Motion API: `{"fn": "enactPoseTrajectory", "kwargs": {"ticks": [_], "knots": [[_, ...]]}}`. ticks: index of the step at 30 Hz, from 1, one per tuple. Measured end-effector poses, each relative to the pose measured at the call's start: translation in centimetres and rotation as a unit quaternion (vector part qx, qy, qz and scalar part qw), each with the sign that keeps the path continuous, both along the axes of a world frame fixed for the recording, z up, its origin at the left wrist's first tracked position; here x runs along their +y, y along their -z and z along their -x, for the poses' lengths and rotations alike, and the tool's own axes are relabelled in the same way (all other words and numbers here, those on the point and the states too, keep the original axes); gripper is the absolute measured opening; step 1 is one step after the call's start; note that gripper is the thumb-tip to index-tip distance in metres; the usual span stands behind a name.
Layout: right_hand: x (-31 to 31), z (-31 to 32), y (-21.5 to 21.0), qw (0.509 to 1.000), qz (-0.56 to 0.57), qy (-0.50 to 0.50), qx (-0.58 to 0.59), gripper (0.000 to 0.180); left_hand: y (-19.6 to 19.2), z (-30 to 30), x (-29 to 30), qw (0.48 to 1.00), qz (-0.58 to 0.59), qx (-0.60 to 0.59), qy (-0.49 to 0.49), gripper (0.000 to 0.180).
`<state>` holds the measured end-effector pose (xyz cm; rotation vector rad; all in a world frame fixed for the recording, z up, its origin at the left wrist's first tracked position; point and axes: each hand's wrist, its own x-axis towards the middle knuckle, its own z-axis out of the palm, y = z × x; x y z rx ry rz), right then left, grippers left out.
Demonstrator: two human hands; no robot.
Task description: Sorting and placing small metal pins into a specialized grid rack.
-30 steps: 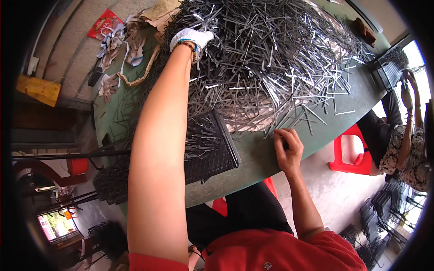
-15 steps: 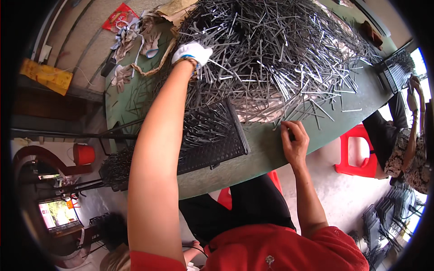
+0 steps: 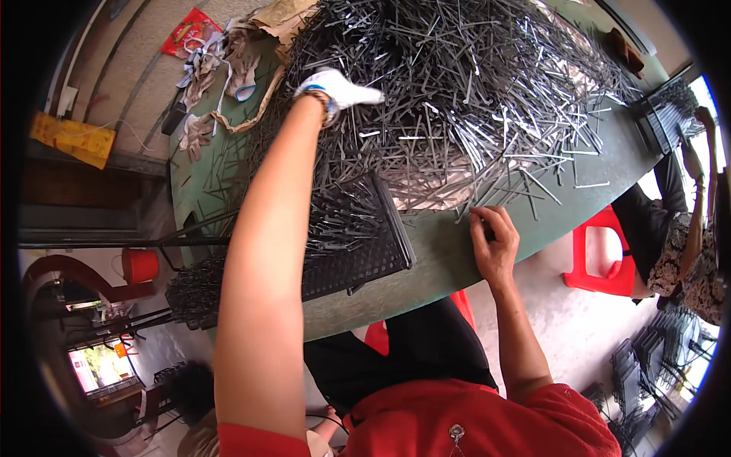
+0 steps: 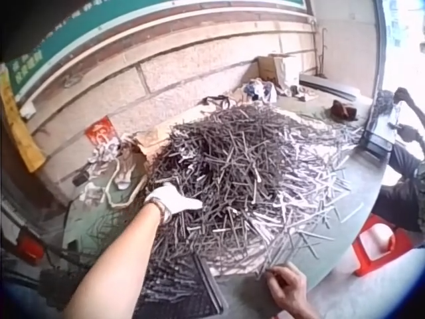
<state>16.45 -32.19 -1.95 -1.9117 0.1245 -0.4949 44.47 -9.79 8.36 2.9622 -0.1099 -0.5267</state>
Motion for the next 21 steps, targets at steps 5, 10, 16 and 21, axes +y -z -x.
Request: {"fn": "enactPoseTrajectory", "kwargs": {"ticks": [5,10,16,21], "knots": [[0.0,-0.1,-0.2,1.0,-0.01,-0.005,0.003,0.009,-1.8,-0.5,-3.8,0.969,-0.246,0.024,-0.009,0.087],[0.0,-0.2,-0.4,1.0,-0.01,0.001,0.008,0.009,-2.7,-0.8,-1.1,0.985,-0.15,0.045,0.074,0.068],[-0.4,0.0,-0.2,1.0,-0.003,0.001,0.01,0.01,-2.2,-0.6,6.1,0.85,0.436,0.198,-0.222,0.085],[0.2,-0.1,-0.3,1.0,-0.004,-0.013,0.0,0.011,-2.9,-0.6,7.2,0.994,0.027,-0.108,0.007,0.061]]}}
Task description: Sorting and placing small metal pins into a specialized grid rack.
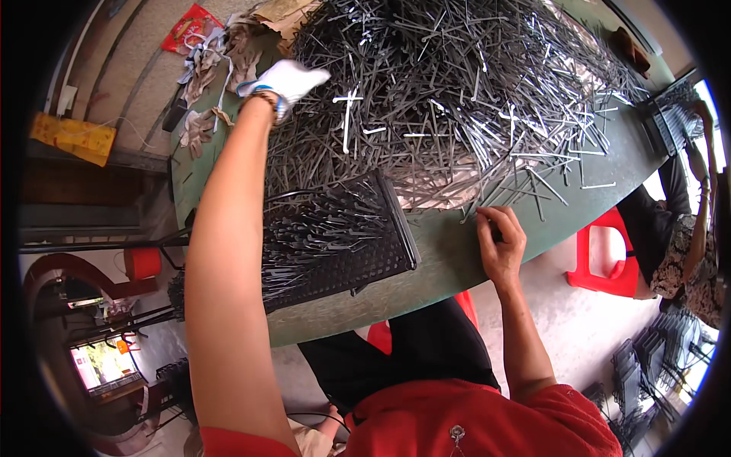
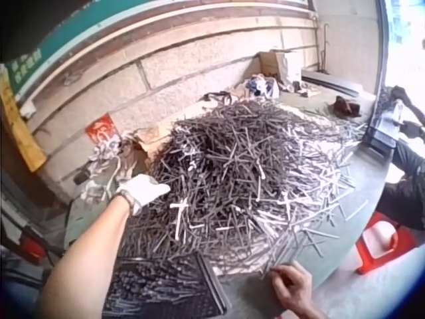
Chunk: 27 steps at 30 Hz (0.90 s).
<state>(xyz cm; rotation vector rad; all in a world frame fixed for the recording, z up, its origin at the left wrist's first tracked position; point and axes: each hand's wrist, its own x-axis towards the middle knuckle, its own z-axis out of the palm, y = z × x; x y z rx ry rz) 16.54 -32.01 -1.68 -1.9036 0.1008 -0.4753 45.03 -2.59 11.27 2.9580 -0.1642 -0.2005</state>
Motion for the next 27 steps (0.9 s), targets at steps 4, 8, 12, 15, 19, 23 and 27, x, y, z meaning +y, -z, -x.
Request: {"fn": "enactPoseTrajectory", "kwargs": {"ticks": [4,8,12,15,19,23,27], "knots": [[-0.5,0.1,0.1,1.0,0.014,0.009,0.007,0.01,-2.5,2.6,-9.8,0.996,-0.018,-0.068,0.046,0.065],[-0.5,0.1,0.0,1.0,0.008,0.021,0.016,0.009,-2.4,5.8,-18.8,0.985,-0.107,-0.133,0.025,0.066],[0.1,-0.1,0.0,1.0,0.009,0.01,-0.003,0.009,0.0,3.9,-22.5,0.997,-0.074,-0.006,-0.014,0.097],[0.1,0.1,0.1,1.0,-0.001,0.021,0.008,0.009,0.3,3.5,-23.1,0.996,-0.065,0.003,-0.057,0.111],[-0.6,0.2,0.2,1.0,0.01,0.02,0.016,0.011,-0.5,4.5,-24.1,0.995,-0.075,0.056,-0.038,0.116],[-0.2,0.1,0.2,1.0,0.011,0.012,0.0,0.011,1.2,3.7,-24.7,0.991,-0.043,0.047,-0.115,0.117],[-0.3,0.1,0.3,1.0,0.006,0.015,0.003,0.01,1.6,4.3,-25.6,0.981,0.034,0.049,-0.186,0.106]]}}
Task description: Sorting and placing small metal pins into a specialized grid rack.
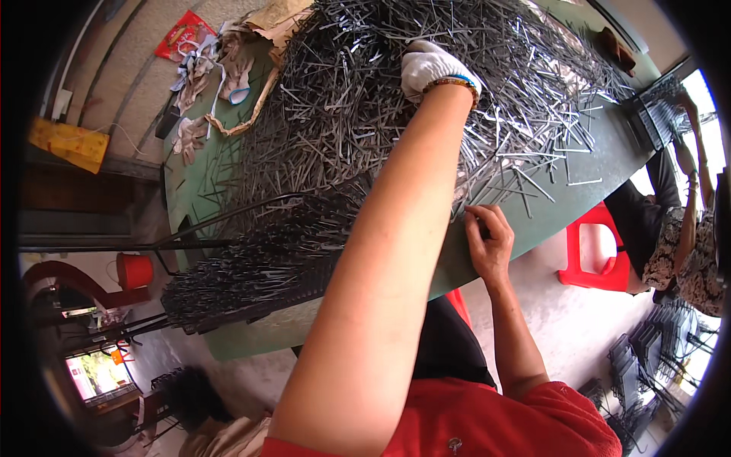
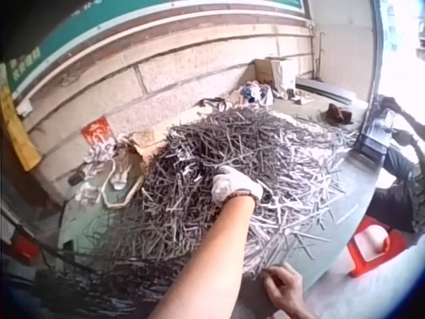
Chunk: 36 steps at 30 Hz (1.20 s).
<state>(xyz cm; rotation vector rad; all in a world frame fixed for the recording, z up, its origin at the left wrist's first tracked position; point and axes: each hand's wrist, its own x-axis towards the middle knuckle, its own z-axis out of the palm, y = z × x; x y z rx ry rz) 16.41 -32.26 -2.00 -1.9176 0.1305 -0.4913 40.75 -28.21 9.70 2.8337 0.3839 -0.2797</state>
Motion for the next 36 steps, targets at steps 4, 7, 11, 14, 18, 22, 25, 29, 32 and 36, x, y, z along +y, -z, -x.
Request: {"fn": "enactPoseTrajectory", "kwargs": {"ticks": [4,7,11,14,18,22,25,29,32,36], "knots": [[-0.1,0.1,0.2,1.0,0.004,0.002,-0.009,0.01,0.1,0.7,0.3,0.999,0.037,-0.023,0.015,0.109],[0.1,-0.1,0.3,1.0,-0.014,0.007,-0.013,0.009,0.7,0.5,1.2,0.997,-0.021,-0.041,0.057,0.112],[0.0,0.1,0.2,1.0,-0.012,0.004,-0.015,0.009,0.3,-0.5,2.2,0.996,0.014,0.034,0.079,0.112],[-0.3,0.3,0.5,1.0,-0.009,0.006,-0.023,0.01,-0.1,-0.3,3.4,0.993,0.035,0.03,0.105,0.098],[-0.3,0.3,0.4,0.999,-0.008,0.007,-0.036,0.011,-0.2,-0.9,5.9,0.977,0.003,-0.028,0.212,0.066],[-0.6,0.4,0.4,0.999,-0.004,0.011,-0.046,0.01,-2.4,-0.2,8.5,0.962,0.015,-0.02,0.27,0.041],[-0.3,0.4,0.2,0.999,-0.013,0.009,-0.048,0.009,-3.5,-0.3,12.8,0.956,0.073,-0.013,0.283,0.021],[-0.3,0.4,0.3,0.999,-0.012,0.007,-0.048,0.009,-5.5,1.5,18.4,0.93,0.254,0.041,0.263,0.013],[-0.1,0.4,0.4,0.999,-0.006,0.01,-0.04,0.009,-6.0,2.6,21.5,0.921,0.295,0.034,0.251,0.026],[-0.3,0.5,0.4,1.0,-0.004,0.007,-0.027,0.009,-4.0,2.7,25.7,0.933,0.308,0.005,0.186,0.03]]}}
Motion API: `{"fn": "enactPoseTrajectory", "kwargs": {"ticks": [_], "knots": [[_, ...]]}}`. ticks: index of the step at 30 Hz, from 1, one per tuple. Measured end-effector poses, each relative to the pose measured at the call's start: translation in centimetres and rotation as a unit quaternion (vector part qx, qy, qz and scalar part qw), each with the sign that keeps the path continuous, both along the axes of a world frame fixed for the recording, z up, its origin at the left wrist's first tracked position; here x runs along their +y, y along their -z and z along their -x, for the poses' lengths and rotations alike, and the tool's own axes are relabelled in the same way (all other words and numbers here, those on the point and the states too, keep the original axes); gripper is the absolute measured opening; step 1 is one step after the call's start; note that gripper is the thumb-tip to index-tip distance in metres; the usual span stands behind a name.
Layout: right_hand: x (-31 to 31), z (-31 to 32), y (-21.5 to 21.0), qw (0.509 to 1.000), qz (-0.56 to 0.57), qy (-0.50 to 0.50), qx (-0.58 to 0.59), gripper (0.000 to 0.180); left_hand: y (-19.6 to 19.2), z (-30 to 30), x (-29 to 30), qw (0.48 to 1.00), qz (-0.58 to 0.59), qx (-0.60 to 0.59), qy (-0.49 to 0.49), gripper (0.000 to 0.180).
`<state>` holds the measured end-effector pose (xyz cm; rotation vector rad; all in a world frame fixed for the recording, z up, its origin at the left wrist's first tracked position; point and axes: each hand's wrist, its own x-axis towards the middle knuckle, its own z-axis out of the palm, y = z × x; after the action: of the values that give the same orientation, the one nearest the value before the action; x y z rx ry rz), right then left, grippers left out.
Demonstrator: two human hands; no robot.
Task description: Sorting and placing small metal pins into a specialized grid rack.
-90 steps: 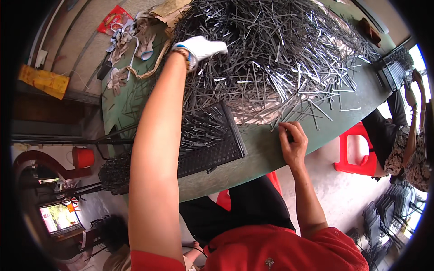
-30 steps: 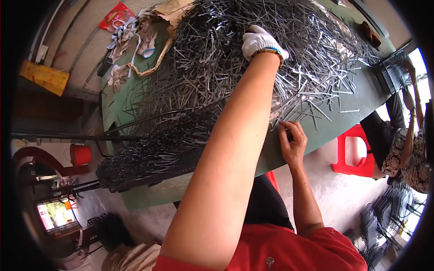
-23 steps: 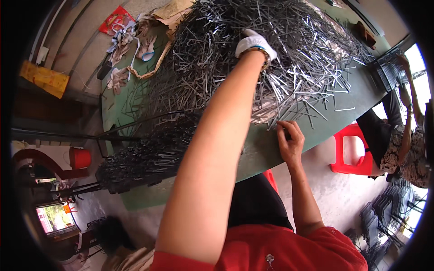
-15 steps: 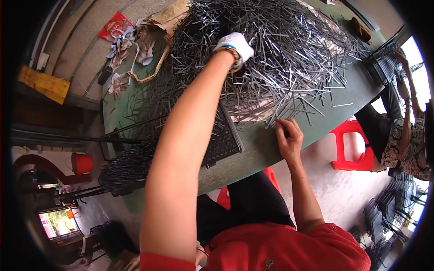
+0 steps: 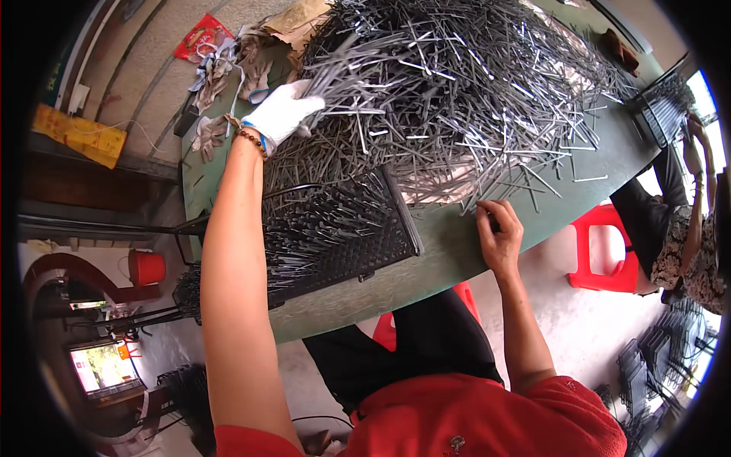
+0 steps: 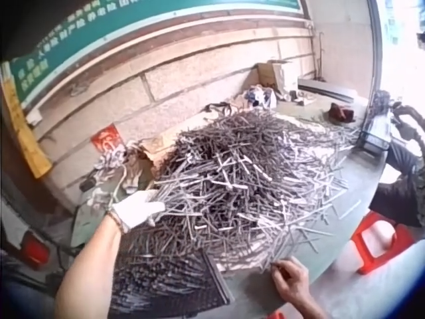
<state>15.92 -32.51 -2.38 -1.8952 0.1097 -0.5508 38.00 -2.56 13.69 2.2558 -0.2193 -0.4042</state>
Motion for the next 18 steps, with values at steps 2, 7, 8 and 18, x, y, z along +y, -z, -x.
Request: {"fn": "enactPoseTrajectory", "kwargs": {"ticks": [2,7,8,18], "knots": [[0.0,-0.1,0.1,1.0,0.0,-0.007,0.002,0.009,2.2,-0.9,2.0,1.0,-0.001,-0.008,-0.023,0.032],[0.5,-0.3,-0.5,1.0,0.006,-0.01,0.01,0.009,7.7,-3.8,5.4,0.967,-0.221,-0.106,0.072,0.07],[0.4,-0.3,-0.3,1.0,0.008,-0.007,0.015,0.009,8.3,-3.7,4.2,0.956,-0.28,-0.079,0.047,0.086],[0.2,-0.2,-0.4,1.0,-0.001,0.005,0.026,0.008,2.8,-3.0,-3.8,0.91,-0.408,0.029,0.071,0.112]]}}
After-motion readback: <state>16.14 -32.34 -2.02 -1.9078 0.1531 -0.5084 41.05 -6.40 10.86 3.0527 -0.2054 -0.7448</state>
